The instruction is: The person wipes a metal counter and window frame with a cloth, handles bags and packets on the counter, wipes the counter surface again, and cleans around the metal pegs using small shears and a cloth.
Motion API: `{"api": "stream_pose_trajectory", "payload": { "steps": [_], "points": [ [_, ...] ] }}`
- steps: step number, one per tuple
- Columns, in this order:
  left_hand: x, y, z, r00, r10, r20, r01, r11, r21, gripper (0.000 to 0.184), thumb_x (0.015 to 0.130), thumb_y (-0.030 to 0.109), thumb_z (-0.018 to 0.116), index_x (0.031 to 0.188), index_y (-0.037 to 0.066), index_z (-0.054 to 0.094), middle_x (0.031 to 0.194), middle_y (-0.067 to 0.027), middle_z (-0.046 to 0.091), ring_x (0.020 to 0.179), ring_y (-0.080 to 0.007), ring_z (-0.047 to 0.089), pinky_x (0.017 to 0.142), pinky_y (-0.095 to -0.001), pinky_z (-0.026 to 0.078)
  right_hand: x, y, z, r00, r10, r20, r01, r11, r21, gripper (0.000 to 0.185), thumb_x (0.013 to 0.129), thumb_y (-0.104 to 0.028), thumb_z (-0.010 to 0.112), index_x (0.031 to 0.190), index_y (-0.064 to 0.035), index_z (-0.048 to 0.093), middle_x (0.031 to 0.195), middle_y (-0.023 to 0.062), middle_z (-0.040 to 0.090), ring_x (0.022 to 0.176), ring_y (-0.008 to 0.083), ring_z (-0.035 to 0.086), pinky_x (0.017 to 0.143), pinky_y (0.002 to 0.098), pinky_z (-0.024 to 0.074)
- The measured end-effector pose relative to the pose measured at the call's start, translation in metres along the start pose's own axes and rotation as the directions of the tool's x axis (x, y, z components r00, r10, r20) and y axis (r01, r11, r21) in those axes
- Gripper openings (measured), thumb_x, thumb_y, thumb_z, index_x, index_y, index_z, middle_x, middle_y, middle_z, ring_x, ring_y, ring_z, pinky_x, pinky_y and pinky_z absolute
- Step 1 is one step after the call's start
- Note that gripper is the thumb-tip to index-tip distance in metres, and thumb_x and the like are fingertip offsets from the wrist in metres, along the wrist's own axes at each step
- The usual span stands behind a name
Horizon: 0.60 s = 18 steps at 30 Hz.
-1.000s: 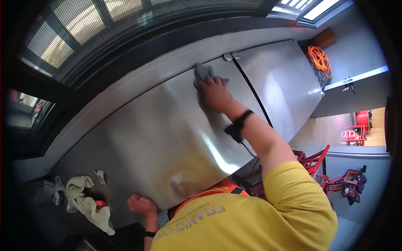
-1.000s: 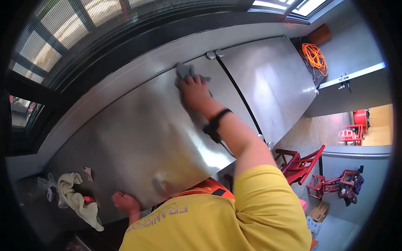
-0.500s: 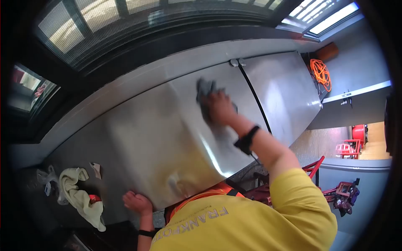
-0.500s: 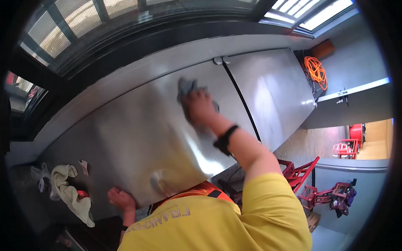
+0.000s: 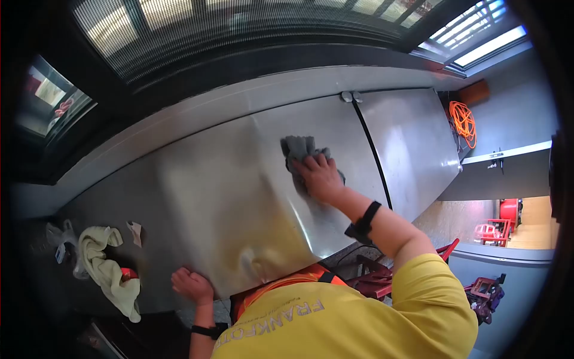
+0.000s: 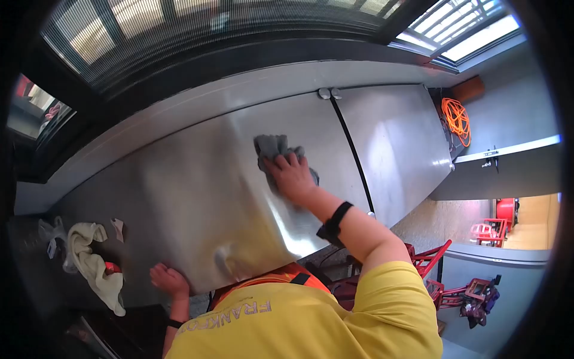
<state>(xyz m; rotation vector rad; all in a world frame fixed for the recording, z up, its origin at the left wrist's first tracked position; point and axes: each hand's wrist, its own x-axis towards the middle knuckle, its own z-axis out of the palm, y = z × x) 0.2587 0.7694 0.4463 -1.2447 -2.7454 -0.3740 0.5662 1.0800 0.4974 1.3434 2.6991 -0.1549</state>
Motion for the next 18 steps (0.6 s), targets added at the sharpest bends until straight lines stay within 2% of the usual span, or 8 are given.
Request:
{"api": "stream_pose_trajectory", "payload": {
  "steps": [3, 5, 8, 11, 12, 13, 17, 18],
  "points": [
    [0.005, 0.006, -0.009, 1.0, -0.009, 0.019, 0.009, 1.0, -0.015, 0.008, 0.072, 0.01, 0.045, 0.079, 0.006, 0.044, 0.082, -0.0141, 0.044, 0.085, -0.0363, 0.046, 0.071, -0.048, 0.033, 0.061, 0.026, 0.001, 0.977, 0.092, -0.195, -0.129, 0.974, -0.187, 0.05, 0.081, -0.018, 0.054, 0.131, -0.0223, 0.049, 0.116, 0.0056, 0.053, 0.109, 0.0319, 0.048, 0.085, 0.0504, 0.0409],
    [0.004, 0.003, -0.007, 1.0, 0.01, 0.03, -0.01, 1.0, 0.009, 0.009, 0.071, 0.01, 0.045, 0.08, 0.007, 0.044, 0.083, -0.014, 0.045, 0.085, -0.0362, 0.046, 0.072, -0.0482, 0.033, 0.108, 0.035, -0.001, 0.949, 0.233, -0.212, -0.259, 0.96, -0.105, 0.045, 0.085, -0.019, 0.051, 0.13, -0.0193, 0.049, 0.119, 0.0078, 0.053, 0.114, 0.0335, 0.046, 0.087, 0.0533, 0.0397],
    [0.003, 0.001, -0.001, 1.0, 0.006, -0.009, -0.006, 1.0, -0.008, 0.01, 0.07, 0.01, 0.046, 0.08, 0.007, 0.044, 0.083, -0.0141, 0.045, 0.085, -0.0362, 0.046, 0.072, -0.0485, 0.033, 0.111, -0.021, -0.005, 0.935, 0.234, -0.267, -0.247, 0.969, -0.015, 0.043, 0.084, -0.018, 0.052, 0.127, -0.0189, 0.05, 0.117, 0.0084, 0.053, 0.113, 0.0331, 0.046, 0.087, 0.0526, 0.0399],
    [0.004, 0.002, -0.003, 1.0, 0.004, 0.011, -0.004, 1.0, 0.008, 0.011, 0.07, 0.011, 0.046, 0.08, 0.008, 0.045, 0.084, -0.0137, 0.046, 0.086, -0.0359, 0.047, 0.071, -0.0485, 0.033, 0.11, -0.111, 0.026, 0.945, -0.103, -0.312, 0.155, 0.977, 0.148, 0.03, 0.083, -0.019, 0.053, 0.112, -0.0139, 0.059, 0.106, 0.0073, 0.056, 0.103, 0.0291, 0.049, 0.085, 0.0511, 0.0384],
    [0.004, 0.003, -0.005, 1.0, 0.0, 0.009, 0.0, 1.0, 0.018, 0.011, 0.07, 0.011, 0.046, 0.08, 0.008, 0.045, 0.084, -0.0137, 0.046, 0.086, -0.0359, 0.047, 0.071, -0.0485, 0.033, 0.102, -0.155, 0.016, 0.962, -0.176, -0.209, 0.206, 0.969, 0.134, 0.03, 0.081, -0.019, 0.054, 0.11, -0.0131, 0.06, 0.104, 0.0064, 0.056, 0.102, 0.028, 0.049, 0.088, 0.0492, 0.0373],
    [0.005, 0.005, -0.007, 1.0, -0.003, 0.021, 0.003, 1.0, 0.026, 0.012, 0.07, 0.01, 0.046, 0.083, 0.007, 0.046, 0.085, -0.0139, 0.046, 0.086, -0.0357, 0.047, 0.072, -0.0482, 0.034, 0.095, -0.192, 0.035, 0.883, -0.302, -0.359, 0.384, 0.905, 0.184, 0.03, 0.079, -0.019, 0.054, 0.108, -0.0136, 0.062, 0.102, 0.0063, 0.057, 0.103, 0.0274, 0.049, 0.088, 0.0478, 0.0373],
    [0.006, 0.004, -0.006, 0.997, 0.055, -0.049, -0.055, 0.998, -0.007, 0.015, 0.071, 0.01, 0.046, 0.085, 0.007, 0.049, 0.085, -0.0137, 0.047, 0.086, -0.0351, 0.047, 0.072, -0.0478, 0.034, 0.022, -0.242, 0.036, 0.679, -0.629, -0.379, 0.734, 0.583, 0.347, 0.026, 0.079, -0.019, 0.054, 0.102, -0.0148, 0.065, 0.099, 0.005, 0.057, 0.101, 0.0252, 0.05, 0.086, 0.0458, 0.0389],
    [0.006, 0.004, -0.006, 0.998, 0.042, -0.055, -0.043, 0.999, -0.003, 0.015, 0.071, 0.01, 0.046, 0.085, 0.007, 0.049, 0.085, -0.0137, 0.047, 0.086, -0.0351, 0.047, 0.072, -0.0478, 0.034, 0.019, -0.227, 0.04, 0.693, -0.65, -0.312, 0.72, 0.596, 0.357, 0.026, 0.079, -0.02, 0.054, 0.102, -0.0156, 0.065, 0.1, 0.005, 0.057, 0.1, 0.0254, 0.051, 0.085, 0.0459, 0.0395]
  ]
}}
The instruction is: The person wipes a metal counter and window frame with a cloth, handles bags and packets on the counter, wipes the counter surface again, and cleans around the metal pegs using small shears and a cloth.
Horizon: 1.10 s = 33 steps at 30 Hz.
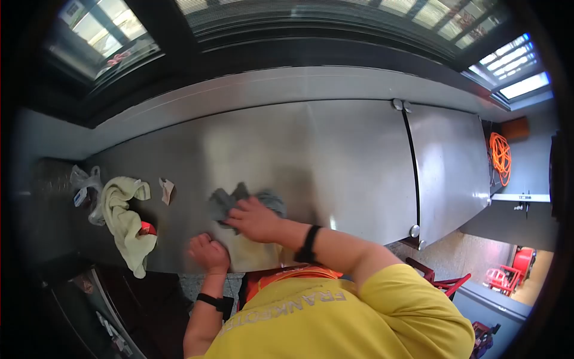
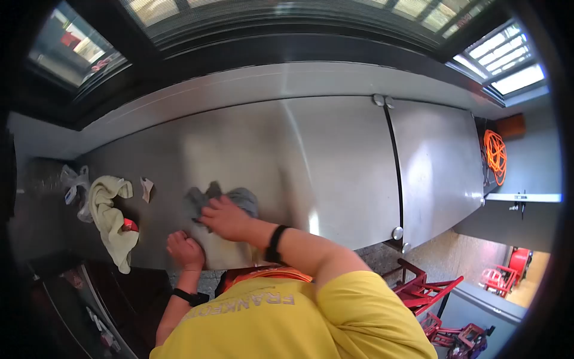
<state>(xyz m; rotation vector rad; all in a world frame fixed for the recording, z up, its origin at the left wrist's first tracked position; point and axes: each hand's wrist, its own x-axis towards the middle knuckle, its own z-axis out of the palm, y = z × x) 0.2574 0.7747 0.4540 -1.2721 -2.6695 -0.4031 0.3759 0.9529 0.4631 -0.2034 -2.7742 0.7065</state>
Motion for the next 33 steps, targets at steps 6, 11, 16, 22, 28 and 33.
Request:
{"api": "stream_pose_trajectory", "payload": {
  "steps": [6, 11, 16, 22, 28, 33],
  "points": [
    [-0.002, 0.0, -0.003, 1.0, -0.016, -0.01, 0.016, 1.0, 0.026, 0.013, 0.07, 0.011, 0.05, 0.083, 0.01, 0.049, 0.084, -0.0108, 0.047, 0.083, -0.0326, 0.047, 0.071, -0.0456, 0.034, 0.042, 0.079, -0.046, 0.856, 0.421, -0.302, -0.51, 0.785, -0.352, 0.04, 0.079, -0.021, 0.055, 0.119, -0.0169, 0.058, 0.104, 0.006, 0.057, 0.098, 0.0309, 0.051, 0.08, 0.047, 0.0421],
    [0.0, 0.0, -0.001, 0.998, -0.06, 0.024, 0.061, 0.998, -0.019, 0.013, 0.07, 0.011, 0.05, 0.082, 0.011, 0.049, 0.085, -0.0102, 0.046, 0.083, -0.0316, 0.047, 0.072, -0.0441, 0.034, 0.088, 0.025, -0.011, 0.971, 0.237, -0.036, -0.238, 0.935, -0.263, 0.037, 0.082, -0.022, 0.053, 0.119, -0.0173, 0.058, 0.108, 0.007, 0.054, 0.103, 0.0306, 0.049, 0.08, 0.0488, 0.0433],
    [-0.001, -0.003, 0.001, 0.997, -0.074, 0.023, 0.075, 0.996, -0.039, 0.015, 0.069, 0.01, 0.051, 0.083, 0.011, 0.049, 0.085, -0.01, 0.046, 0.082, -0.0311, 0.047, 0.072, -0.0443, 0.033, 0.034, 0.004, -0.006, 0.971, 0.123, 0.207, -0.076, 0.973, -0.219, 0.039, 0.083, -0.021, 0.053, 0.121, -0.0176, 0.056, 0.113, 0.0078, 0.051, 0.107, 0.033, 0.047, 0.086, 0.0506, 0.0427],
    [-0.002, -0.003, 0.004, 0.995, -0.095, 0.017, 0.096, 0.994, -0.053, 0.016, 0.068, 0.01, 0.052, 0.084, 0.012, 0.049, 0.084, -0.01, 0.047, 0.083, -0.0312, 0.048, 0.073, -0.045, 0.033, 0.119, 0.076, -0.034, 0.936, 0.325, -0.136, -0.352, 0.843, -0.407, 0.042, 0.084, -0.019, 0.053, 0.126, -0.018, 0.053, 0.116, 0.0081, 0.052, 0.107, 0.0317, 0.048, 0.083, 0.0469, 0.0436],
    [-0.018, -0.018, 0.019, 0.996, -0.085, 0.016, 0.087, 0.983, -0.161, 0.014, 0.074, 0.012, 0.051, 0.087, 0.009, 0.05, 0.087, -0.0125, 0.049, 0.085, -0.0342, 0.049, 0.075, -0.0466, 0.035, 0.048, -0.042, 0.035, 0.986, -0.08, 0.148, 0.099, 0.986, -0.131, 0.021, 0.078, -0.022, 0.055, 0.098, -0.0204, 0.062, 0.094, 0.0046, 0.056, 0.094, 0.0266, 0.052, 0.072, 0.0431, 0.0412],
    [-0.01, -0.01, 0.007, 0.995, -0.1, -0.026, 0.093, 0.977, -0.193, 0.011, 0.08, 0.011, 0.046, 0.089, 0.005, 0.049, 0.087, -0.0144, 0.05, 0.086, -0.0367, 0.05, 0.076, -0.0486, 0.035, -0.007, 0.001, -0.009, 0.983, 0.185, 0.012, -0.18, 0.97, -0.16, 0.028, 0.079, -0.022, 0.054, 0.106, -0.0209, 0.062, 0.101, 0.0032, 0.055, 0.098, 0.0274, 0.051, 0.074, 0.0448, 0.0412]
  ]
}}
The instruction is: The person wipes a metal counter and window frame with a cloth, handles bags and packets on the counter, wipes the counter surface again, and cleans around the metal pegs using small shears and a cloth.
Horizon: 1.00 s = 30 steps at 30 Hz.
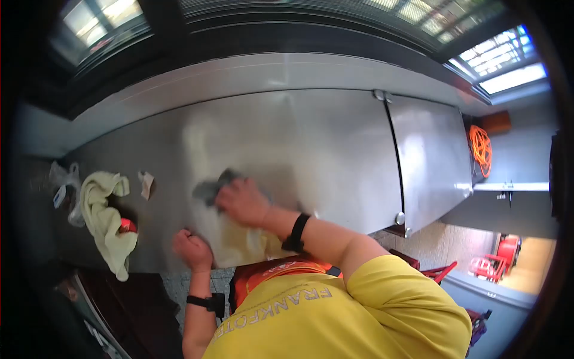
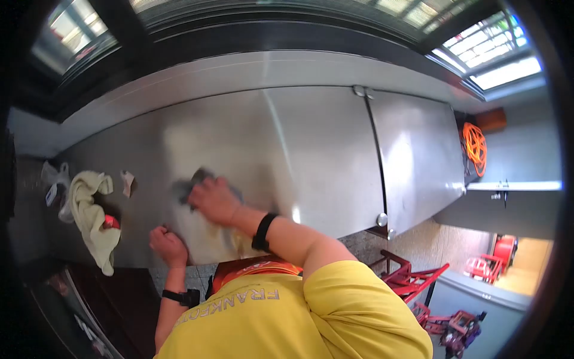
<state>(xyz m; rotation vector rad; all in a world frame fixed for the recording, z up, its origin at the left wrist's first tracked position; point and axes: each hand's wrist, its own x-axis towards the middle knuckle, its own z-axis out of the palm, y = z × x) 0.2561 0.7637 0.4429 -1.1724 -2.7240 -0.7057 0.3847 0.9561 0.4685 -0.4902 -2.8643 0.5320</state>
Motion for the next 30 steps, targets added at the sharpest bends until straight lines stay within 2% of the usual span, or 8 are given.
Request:
{"api": "stream_pose_trajectory", "payload": {
  "steps": [4, 8, 13, 18, 21, 24, 27, 30],
  "points": [
    [0.002, 0.0, 0.001, 0.999, 0.032, 0.013, -0.032, 0.999, 0.036, 0.01, 0.078, 0.008, 0.044, 0.087, 0.005, 0.047, 0.087, -0.0138, 0.049, 0.086, -0.0356, 0.049, 0.075, -0.0492, 0.035, -0.018, 0.124, -0.064, 0.845, 0.492, -0.21, -0.535, 0.792, -0.296, 0.038, 0.084, -0.021, 0.052, 0.121, -0.0204, 0.056, 0.113, 0.0076, 0.055, 0.107, 0.0313, 0.049, 0.083, 0.0493, 0.0421],
    [0.006, -0.006, 0.003, 0.995, 0.096, 0.041, -0.097, 0.994, 0.04, 0.01, 0.077, 0.007, 0.043, 0.087, 0.005, 0.047, 0.088, -0.013, 0.049, 0.087, -0.0346, 0.049, 0.075, -0.0492, 0.035, -0.134, 0.213, -0.109, 0.473, 0.745, -0.471, -0.88, 0.422, -0.216, 0.035, 0.086, -0.023, 0.048, 0.119, -0.0178, 0.057, 0.114, 0.0081, 0.056, 0.102, 0.0337, 0.051, 0.078, 0.05, 0.0445],
    [0.002, -0.002, 0.005, 0.998, 0.038, 0.043, -0.045, 0.985, 0.168, 0.012, 0.077, 0.007, 0.044, 0.088, 0.005, 0.048, 0.089, -0.0117, 0.049, 0.09, -0.0346, 0.05, 0.076, -0.0495, 0.036, -0.192, 0.123, -0.092, 0.529, 0.721, -0.448, -0.844, 0.393, -0.365, 0.039, 0.083, -0.018, 0.05, 0.121, -0.0133, 0.057, 0.102, 0.0122, 0.058, 0.091, 0.0338, 0.054, 0.07, 0.0467, 0.043],
    [0.008, 0.0, 0.002, 0.99, 0.065, 0.124, -0.077, 0.992, 0.096, 0.011, 0.078, 0.007, 0.046, 0.088, 0.005, 0.05, 0.09, -0.0109, 0.05, 0.09, -0.0333, 0.051, 0.076, -0.0475, 0.038, -0.18, 0.0, -0.035, 0.97, 0.178, -0.166, -0.193, 0.977, -0.085, 0.034, 0.077, -0.02, 0.055, 0.11, -0.0209, 0.06, 0.102, 0.0053, 0.056, 0.094, 0.0254, 0.051, 0.072, 0.0461, 0.0403],
    [0.031, 0.046, -0.017, 0.941, 0.144, 0.305, -0.09, 0.979, -0.184, 0.01, 0.08, 0.004, 0.049, 0.089, 0.003, 0.053, 0.084, -0.01, 0.052, 0.081, -0.0273, 0.053, 0.072, -0.041, 0.042, -0.18, 0.038, -0.053, 0.875, 0.478, -0.082, -0.485, 0.859, -0.166, 0.037, 0.079, -0.022, 0.056, 0.115, -0.0225, 0.059, 0.107, 0.0028, 0.055, 0.1, 0.0265, 0.049, 0.075, 0.0474, 0.0398],
    [0.044, 0.129, -0.014, 0.813, 0.304, 0.497, 0.016, 0.841, -0.541, 0.016, 0.083, 0.0, 0.053, 0.098, 0.0, 0.057, 0.08, -0.0095, 0.057, 0.072, -0.0179, 0.055, 0.069, -0.0293, 0.046, -0.183, 0.102, -0.094, 0.462, 0.778, -0.426, -0.872, 0.486, -0.059, 0.042, 0.085, -0.028, 0.055, 0.126, -0.0192, 0.054, 0.109, 0.0051, 0.055, 0.096, 0.0294, 0.049, 0.077, 0.0461, 0.0387],
    [0.034, 0.226, -0.001, 0.663, 0.419, 0.62, 0.256, 0.652, -0.714, 0.024, 0.085, 0.001, 0.051, 0.109, 0.002, 0.057, 0.09, -0.0123, 0.061, 0.081, -0.021, 0.059, 0.078, -0.0304, 0.048, -0.197, 0.12, -0.117, 0.49, 0.834, -0.252, -0.762, 0.551, 0.34, 0.043, 0.092, -0.025, 0.052, 0.133, -0.0136, 0.049, 0.123, 0.0087, 0.055, 0.11, 0.0321, 0.048, 0.091, 0.0451, 0.038],
    [0.019, 0.309, 0.023, 0.584, 0.68, 0.444, -0.237, 0.665, -0.708, 0.036, 0.086, 0.011, 0.054, 0.121, 0.002, 0.051, 0.119, -0.0202, 0.054, 0.109, -0.0323, 0.053, 0.095, -0.0414, 0.041, -0.238, 0.119, -0.149, 0.537, 0.776, -0.332, -0.494, 0.608, 0.622, 0.034, 0.093, -0.016, 0.051, 0.125, -0.0079, 0.056, 0.12, 0.0152, 0.059, 0.108, 0.0339, 0.055, 0.094, 0.0389, 0.0424]
  ]
}}
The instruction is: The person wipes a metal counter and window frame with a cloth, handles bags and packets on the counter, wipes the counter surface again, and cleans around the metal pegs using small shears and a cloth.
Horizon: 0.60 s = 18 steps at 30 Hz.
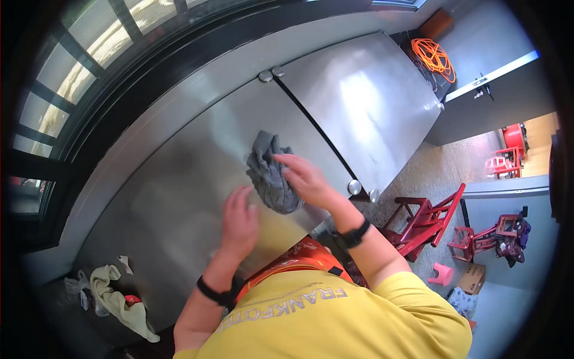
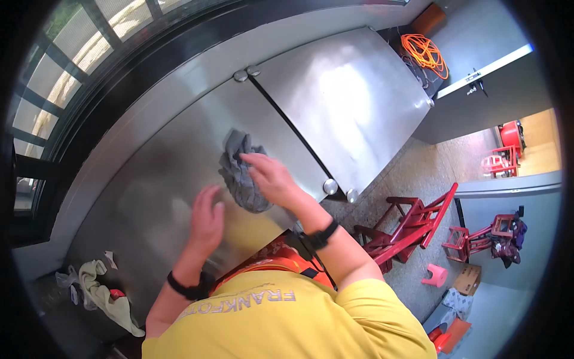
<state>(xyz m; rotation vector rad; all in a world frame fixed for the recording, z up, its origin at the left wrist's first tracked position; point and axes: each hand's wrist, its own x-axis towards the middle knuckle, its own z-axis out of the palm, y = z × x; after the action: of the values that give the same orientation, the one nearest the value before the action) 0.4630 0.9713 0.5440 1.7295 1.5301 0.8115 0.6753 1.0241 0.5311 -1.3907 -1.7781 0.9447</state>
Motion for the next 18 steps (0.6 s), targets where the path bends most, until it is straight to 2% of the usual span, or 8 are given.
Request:
{"api": "stream_pose_trajectory", "payload": {
  "steps": [1, 2, 5, 9, 11, 13, 15, 18],
  "points": [
    [0.013, 0.0, 0.026, 0.991, 0.132, 0.004, -0.131, 0.976, 0.176, 0.042, 0.086, 0.017, 0.056, 0.124, 0.0, 0.049, 0.129, -0.0226, 0.048, 0.119, -0.0363, 0.047, 0.102, -0.0448, 0.036, -0.007, -0.001, -0.023, 0.996, 0.048, -0.075, -0.044, 0.997, 0.059, 0.03, 0.091, -0.014, 0.052, 0.119, -0.0061, 0.059, 0.11, 0.0175, 0.063, 0.1, 0.036, 0.058, 0.089, 0.04, 0.0458],
    [0.02, -0.01, 0.062, 0.998, 0.062, 0.002, -0.061, 0.979, 0.195, 0.05, 0.085, 0.023, 0.058, 0.127, -0.002, 0.046, 0.134, -0.023, 0.044, 0.123, -0.0375, 0.043, 0.104, -0.0477, 0.032, -0.016, 0.005, -0.047, 0.979, 0.039, -0.2, -0.061, 0.992, -0.106, 0.027, 0.09, -0.011, 0.053, 0.115, -0.0046, 0.062, 0.101, 0.0178, 0.066, 0.091, 0.032, 0.062, 0.082, 0.0385, 0.0497],
    [0.027, 0.025, 0.126, 0.999, 0.013, -0.038, 0.003, 0.921, 0.39, 0.061, 0.082, 0.029, 0.061, 0.13, -0.003, 0.043, 0.138, -0.0237, 0.039, 0.13, -0.0397, 0.035, 0.109, -0.0507, 0.025, -0.047, 0.044, -0.117, 0.859, 0.363, -0.362, -0.407, 0.912, -0.05, 0.022, 0.09, -0.008, 0.053, 0.107, -0.0036, 0.066, 0.096, 0.0156, 0.068, 0.086, 0.0251, 0.064, 0.076, 0.0337, 0.05],
    [0.064, 0.013, 0.14, 0.992, 0.092, -0.091, -0.018, 0.795, 0.607, 0.062, 0.079, 0.022, 0.061, 0.132, -0.002, 0.04, 0.137, -0.0223, 0.042, 0.127, -0.0391, 0.038, 0.108, -0.0561, 0.022, -0.088, 0.103, -0.157, 0.802, 0.263, -0.536, -0.403, 0.901, -0.161, 0.017, 0.089, -0.007, 0.053, 0.099, -0.0031, 0.067, 0.087, 0.0132, 0.066, 0.077, 0.024, 0.063, 0.069, 0.0324, 0.0494],
    [0.103, -0.012, 0.111, 0.95, -0.167, -0.262, 0.29, 0.782, 0.552, 0.06, 0.077, 0.017, 0.059, 0.131, -0.002, 0.042, 0.136, -0.0193, 0.044, 0.125, -0.0383, 0.039, 0.106, -0.0547, 0.025, -0.098, 0.123, -0.156, 0.805, 0.244, -0.541, -0.389, 0.905, -0.171, 0.017, 0.089, -0.007, 0.052, 0.098, -0.0034, 0.066, 0.087, 0.0127, 0.066, 0.077, 0.025, 0.063, 0.069, 0.0335, 0.0494],
    [0.139, -0.044, 0.067, 0.924, -0.158, -0.349, 0.336, 0.77, 0.543, 0.058, 0.076, 0.016, 0.058, 0.131, 0.003, 0.043, 0.136, -0.0153, 0.046, 0.122, -0.0376, 0.041, 0.102, -0.0547, 0.03, -0.099, 0.135, -0.151, 0.8, 0.168, -0.577, -0.364, 0.899, -0.242, 0.015, 0.086, -0.006, 0.051, 0.092, -0.0065, 0.065, 0.085, 0.0093, 0.064, 0.081, 0.0276, 0.059, 0.073, 0.0377, 0.0475],
    [0.171, -0.079, 0.042, 0.938, 0.054, -0.342, 0.19, 0.746, 0.638, 0.057, 0.076, 0.015, 0.058, 0.132, 0.009, 0.045, 0.137, -0.0113, 0.046, 0.123, -0.0345, 0.042, 0.1, -0.0523, 0.034, -0.094, 0.138, -0.145, 0.814, 0.124, -0.567, -0.376, 0.857, -0.351, 0.014, 0.084, -0.006, 0.051, 0.09, -0.008, 0.063, 0.084, 0.008, 0.062, 0.081, 0.0278, 0.057, 0.074, 0.0384, 0.0459],
    [0.212, -0.048, 0.059, 0.926, 0.003, -0.378, 0.277, 0.677, 0.682, 0.053, 0.077, 0.014, 0.057, 0.129, 0.013, 0.049, 0.136, -0.0082, 0.048, 0.123, -0.0317, 0.043, 0.099, -0.0496, 0.035, -0.09, 0.139, -0.14, 0.816, 0.076, -0.573, -0.397, 0.795, -0.46, 0.011, 0.08, -0.007, 0.052, 0.084, -0.0115, 0.06, 0.081, 0.0055, 0.059, 0.08, 0.0276, 0.053, 0.076, 0.039, 0.042]
  ]
}}
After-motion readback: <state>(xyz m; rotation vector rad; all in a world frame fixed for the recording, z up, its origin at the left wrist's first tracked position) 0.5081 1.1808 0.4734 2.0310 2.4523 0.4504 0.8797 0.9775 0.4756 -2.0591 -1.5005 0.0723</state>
